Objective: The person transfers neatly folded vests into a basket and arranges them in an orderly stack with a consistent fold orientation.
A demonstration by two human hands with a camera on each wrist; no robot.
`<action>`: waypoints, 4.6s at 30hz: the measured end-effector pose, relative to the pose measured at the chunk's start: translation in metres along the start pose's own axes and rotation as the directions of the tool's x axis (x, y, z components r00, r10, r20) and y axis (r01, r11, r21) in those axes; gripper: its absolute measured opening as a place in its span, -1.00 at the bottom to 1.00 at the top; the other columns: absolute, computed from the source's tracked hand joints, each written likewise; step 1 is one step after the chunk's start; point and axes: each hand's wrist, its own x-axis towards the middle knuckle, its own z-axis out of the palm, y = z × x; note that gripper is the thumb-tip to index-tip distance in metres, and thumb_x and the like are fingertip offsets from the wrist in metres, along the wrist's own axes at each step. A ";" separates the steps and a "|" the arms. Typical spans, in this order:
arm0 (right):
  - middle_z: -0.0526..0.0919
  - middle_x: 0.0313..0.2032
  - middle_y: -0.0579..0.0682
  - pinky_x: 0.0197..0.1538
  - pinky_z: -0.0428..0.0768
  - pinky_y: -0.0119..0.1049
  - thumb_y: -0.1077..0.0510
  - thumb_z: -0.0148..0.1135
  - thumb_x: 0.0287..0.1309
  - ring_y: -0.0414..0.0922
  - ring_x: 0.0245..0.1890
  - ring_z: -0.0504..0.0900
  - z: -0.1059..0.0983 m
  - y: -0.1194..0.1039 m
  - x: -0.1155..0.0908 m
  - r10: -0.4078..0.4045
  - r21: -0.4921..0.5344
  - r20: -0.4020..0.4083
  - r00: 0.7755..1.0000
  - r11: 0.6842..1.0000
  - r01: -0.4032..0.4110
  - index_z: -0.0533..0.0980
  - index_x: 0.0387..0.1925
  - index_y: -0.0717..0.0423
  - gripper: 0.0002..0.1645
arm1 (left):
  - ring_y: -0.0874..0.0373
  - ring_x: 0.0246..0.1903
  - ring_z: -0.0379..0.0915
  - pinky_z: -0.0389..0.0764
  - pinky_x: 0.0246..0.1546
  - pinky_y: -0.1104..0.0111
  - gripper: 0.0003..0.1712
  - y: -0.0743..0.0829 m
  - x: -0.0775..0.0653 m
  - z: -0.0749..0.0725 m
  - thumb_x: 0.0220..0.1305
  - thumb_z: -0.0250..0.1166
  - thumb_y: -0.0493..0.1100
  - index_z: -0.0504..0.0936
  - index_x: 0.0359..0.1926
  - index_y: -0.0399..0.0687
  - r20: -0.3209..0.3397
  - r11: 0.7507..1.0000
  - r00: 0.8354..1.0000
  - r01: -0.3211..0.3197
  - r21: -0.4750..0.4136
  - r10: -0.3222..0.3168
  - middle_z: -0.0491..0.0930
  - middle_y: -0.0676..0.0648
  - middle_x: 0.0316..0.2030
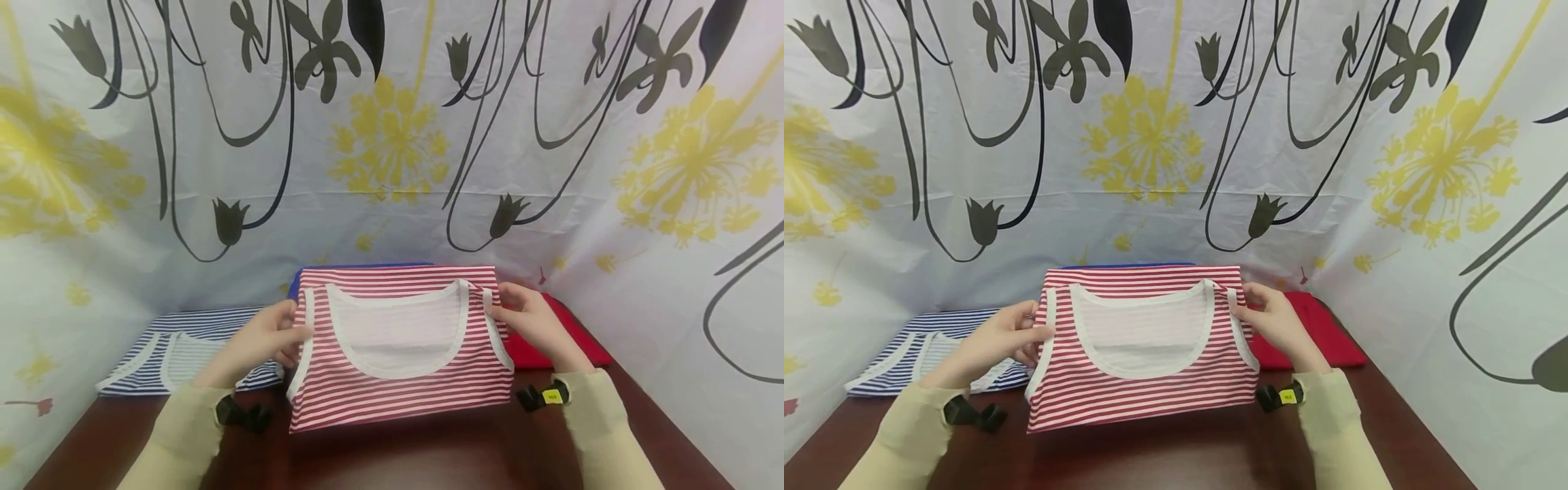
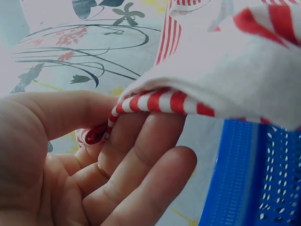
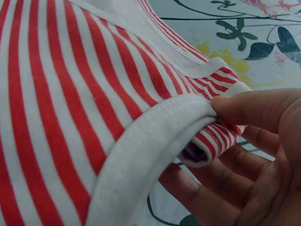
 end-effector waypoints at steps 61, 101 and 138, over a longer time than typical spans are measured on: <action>0.58 -0.44 -0.04 -0.38 0.63 -0.28 0.24 0.12 0.30 -0.20 -0.54 0.56 0.025 -0.007 0.143 0.291 0.292 0.248 0.924 0.887 -0.358 0.19 0.30 0.34 -0.40 | -0.02 -0.20 0.56 0.64 -0.18 0.24 -0.57 -0.017 0.114 -0.071 0.39 0.17 -0.10 0.34 0.09 -0.33 -0.063 0.940 0.938 0.342 0.014 -0.340 0.43 -0.32 0.06; 0.55 -0.37 0.03 -0.38 0.61 -0.29 0.25 0.18 0.27 -0.17 -0.47 0.53 0.051 0.023 0.155 0.350 0.244 0.257 0.901 0.878 -0.411 0.29 0.25 0.36 -0.44 | -0.08 -0.25 0.57 0.67 -0.25 0.20 -0.64 -0.039 0.121 -0.055 0.37 0.18 -0.18 0.35 -0.01 -0.39 -0.118 0.917 0.922 0.382 0.111 -0.370 0.49 -0.35 -0.08; 0.52 -0.25 0.10 -0.25 0.65 -0.14 0.27 0.19 0.22 -0.10 -0.35 0.52 0.059 0.028 0.152 0.320 0.131 0.259 0.911 0.923 -0.362 0.41 0.05 0.38 -0.61 | -0.12 -0.30 0.62 0.67 -0.31 0.18 -0.50 -0.042 0.141 -0.045 0.29 0.23 -0.22 0.34 0.14 -0.45 -0.148 0.865 0.894 0.448 0.226 -0.424 0.53 -0.35 -0.08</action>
